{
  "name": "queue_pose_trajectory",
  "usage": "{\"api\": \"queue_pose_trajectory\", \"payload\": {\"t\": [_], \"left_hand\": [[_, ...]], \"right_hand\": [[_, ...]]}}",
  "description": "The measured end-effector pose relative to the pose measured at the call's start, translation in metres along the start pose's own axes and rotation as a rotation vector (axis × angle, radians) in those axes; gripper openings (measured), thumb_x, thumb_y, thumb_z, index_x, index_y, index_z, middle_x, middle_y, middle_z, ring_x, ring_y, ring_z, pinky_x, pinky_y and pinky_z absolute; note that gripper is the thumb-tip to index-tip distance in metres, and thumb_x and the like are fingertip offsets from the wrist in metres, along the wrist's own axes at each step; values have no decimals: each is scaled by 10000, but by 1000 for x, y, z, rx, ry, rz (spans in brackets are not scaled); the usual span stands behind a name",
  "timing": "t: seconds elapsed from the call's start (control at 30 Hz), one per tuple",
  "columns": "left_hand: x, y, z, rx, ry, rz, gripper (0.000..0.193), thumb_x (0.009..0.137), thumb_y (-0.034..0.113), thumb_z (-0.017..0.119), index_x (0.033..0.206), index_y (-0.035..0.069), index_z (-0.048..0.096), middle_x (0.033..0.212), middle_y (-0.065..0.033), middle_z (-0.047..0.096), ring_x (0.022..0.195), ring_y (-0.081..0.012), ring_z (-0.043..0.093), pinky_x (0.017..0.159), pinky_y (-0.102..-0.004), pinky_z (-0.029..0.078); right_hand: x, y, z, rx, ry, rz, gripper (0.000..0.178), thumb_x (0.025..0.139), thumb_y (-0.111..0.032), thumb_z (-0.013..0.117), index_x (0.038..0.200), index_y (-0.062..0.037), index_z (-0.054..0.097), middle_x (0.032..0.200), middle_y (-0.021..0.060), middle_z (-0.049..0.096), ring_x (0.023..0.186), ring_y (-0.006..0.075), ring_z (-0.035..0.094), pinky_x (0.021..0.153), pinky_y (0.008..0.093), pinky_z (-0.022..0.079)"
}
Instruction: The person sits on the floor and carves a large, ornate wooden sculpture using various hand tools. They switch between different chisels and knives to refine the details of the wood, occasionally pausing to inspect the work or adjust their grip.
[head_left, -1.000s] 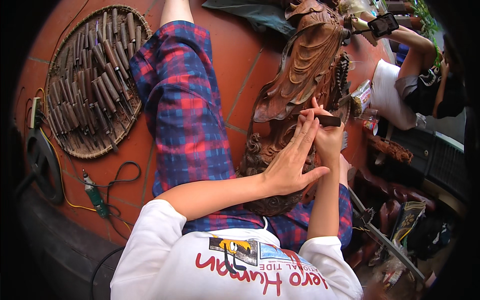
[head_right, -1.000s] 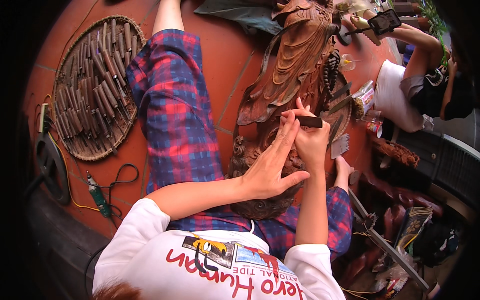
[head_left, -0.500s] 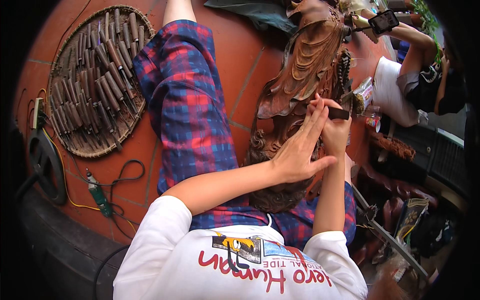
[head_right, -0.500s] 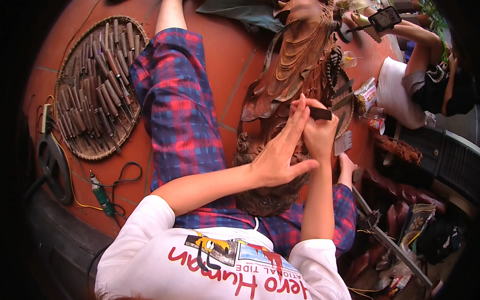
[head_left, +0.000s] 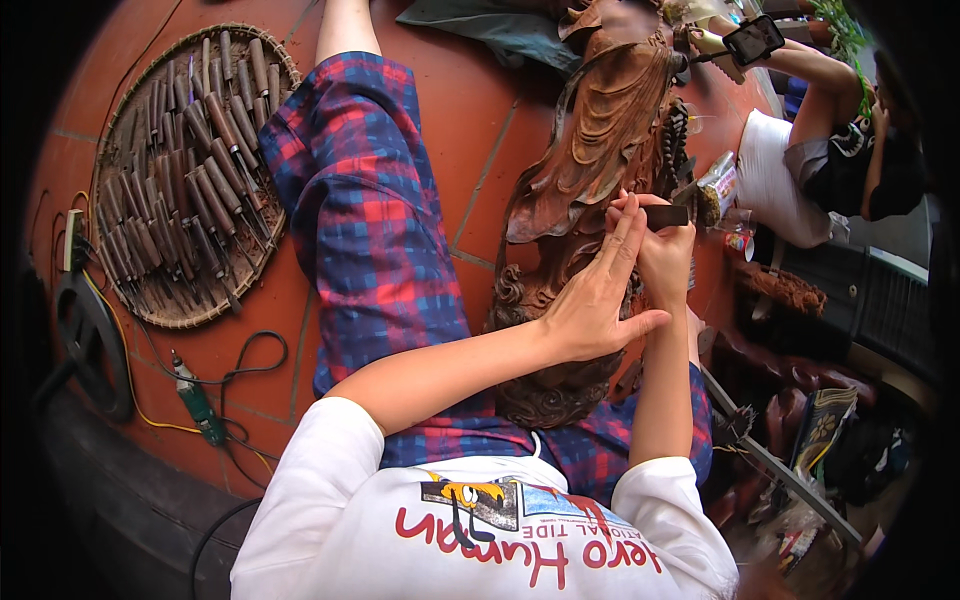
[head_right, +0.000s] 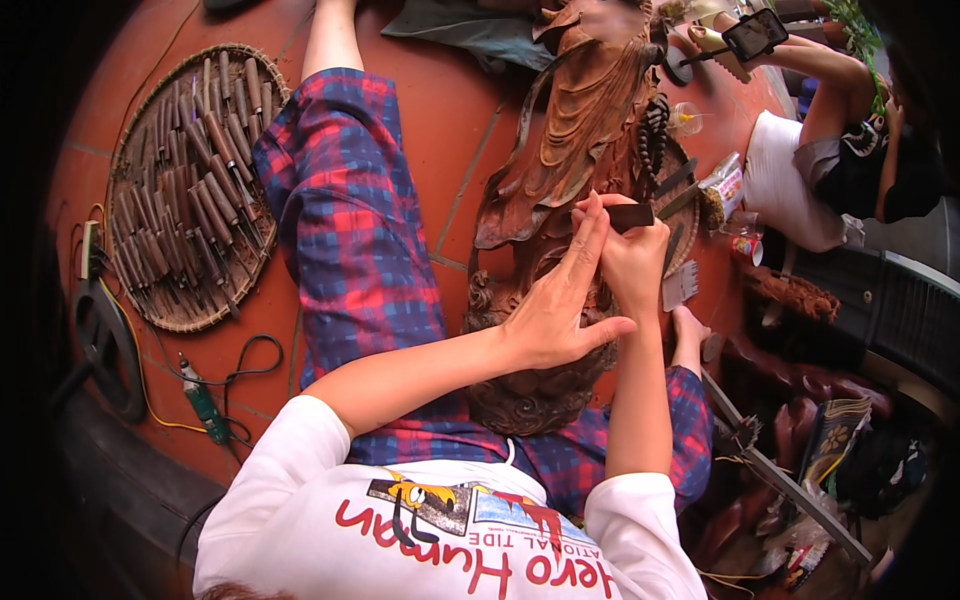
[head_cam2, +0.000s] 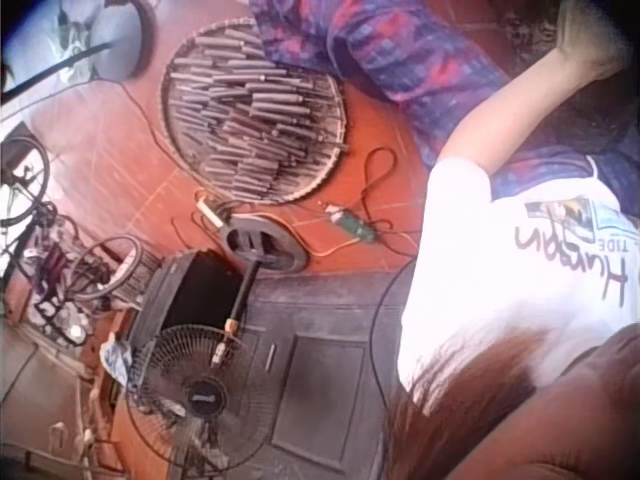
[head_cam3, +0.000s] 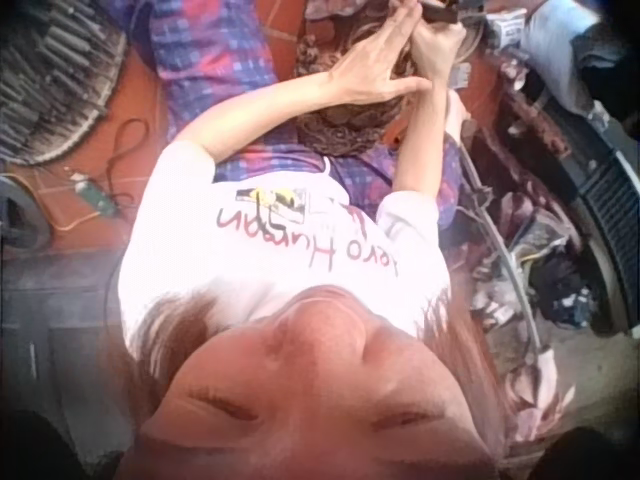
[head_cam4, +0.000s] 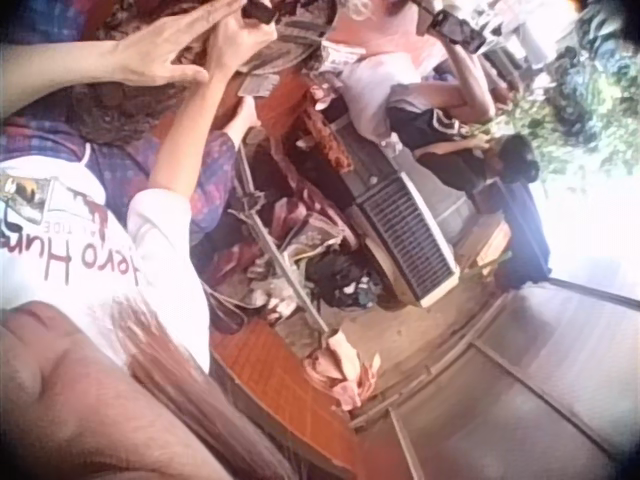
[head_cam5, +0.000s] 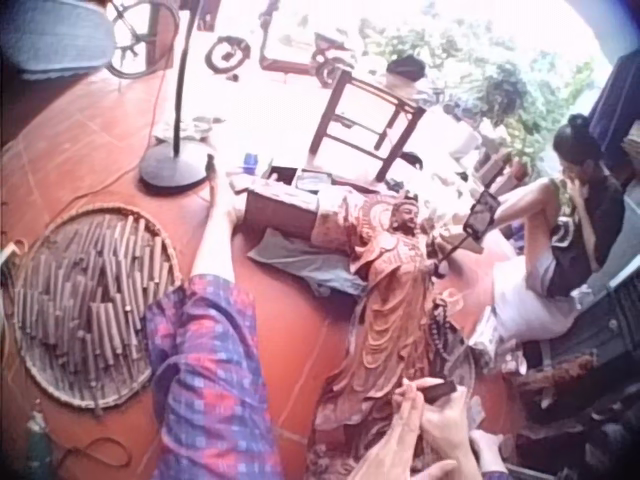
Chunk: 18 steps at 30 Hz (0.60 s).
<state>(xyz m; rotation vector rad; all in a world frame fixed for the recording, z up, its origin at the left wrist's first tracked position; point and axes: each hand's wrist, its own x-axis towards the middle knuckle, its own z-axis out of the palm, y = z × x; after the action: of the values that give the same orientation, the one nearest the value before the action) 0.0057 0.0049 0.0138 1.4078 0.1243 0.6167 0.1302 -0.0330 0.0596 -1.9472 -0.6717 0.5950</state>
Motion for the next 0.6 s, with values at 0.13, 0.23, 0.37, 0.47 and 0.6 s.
{"api": "queue_pose_trajectory", "payload": {"t": [0.13, 0.23, 0.37, 0.47, 0.6], "left_hand": [[-10, 5, 0, 140, -28, 18, 1135, 884, 524, 683, 1587, 7, -42, 1637, -294, -4, 1522, -435, 52, 1215, -474, 204], [-7, 5, 1, 125, -10, 34, 1101, 899, 507, 672, 1587, 2, -25, 1640, -286, 6, 1524, -429, 50, 1213, -472, 210], [4, 10, -6, 149, -11, 117, 913, 924, 369, 681, 1570, -18, 165, 1637, -280, 99, 1521, -425, 114, 1207, -461, 220], [-18, 32, -16, 180, 95, 145, 800, 881, 217, 726, 1535, 9, 315, 1624, -250, 214, 1499, -421, 229, 1183, -496, 256], [-43, 42, -22, 597, -18, 168, 369, 831, 110, 746, 1179, 17, 662, 1108, -131, 692, 1292, -335, 547, 1043, -421, 405]], "right_hand": [[-3, 5, -5, -118, -43, -96, 110, 920, -45, 688, 951, 51, 732, 843, 61, 747, 792, 115, 697, 784, 280, 592], [0, 2, -9, -227, -106, -161, 117, 921, -31, 659, 890, 59, 727, 811, 58, 743, 795, 108, 686, 773, 267, 571], [-7, 2, -9, 169, 24, -44, 132, 932, -6, 646, 1047, 41, 691, 991, 62, 732, 833, 96, 662, 725, 233, 541], [-41, -27, -17, 159, 38, -62, 183, 918, 16, 662, 1101, 19, 669, 1018, 62, 715, 854, 82, 634, 761, 216, 506], [-100, -47, -44, 70, -221, -57, 125, 828, 49, 743, 948, 35, 712, 888, 67, 730, 819, 104, 676, 738, 234, 524]]}}
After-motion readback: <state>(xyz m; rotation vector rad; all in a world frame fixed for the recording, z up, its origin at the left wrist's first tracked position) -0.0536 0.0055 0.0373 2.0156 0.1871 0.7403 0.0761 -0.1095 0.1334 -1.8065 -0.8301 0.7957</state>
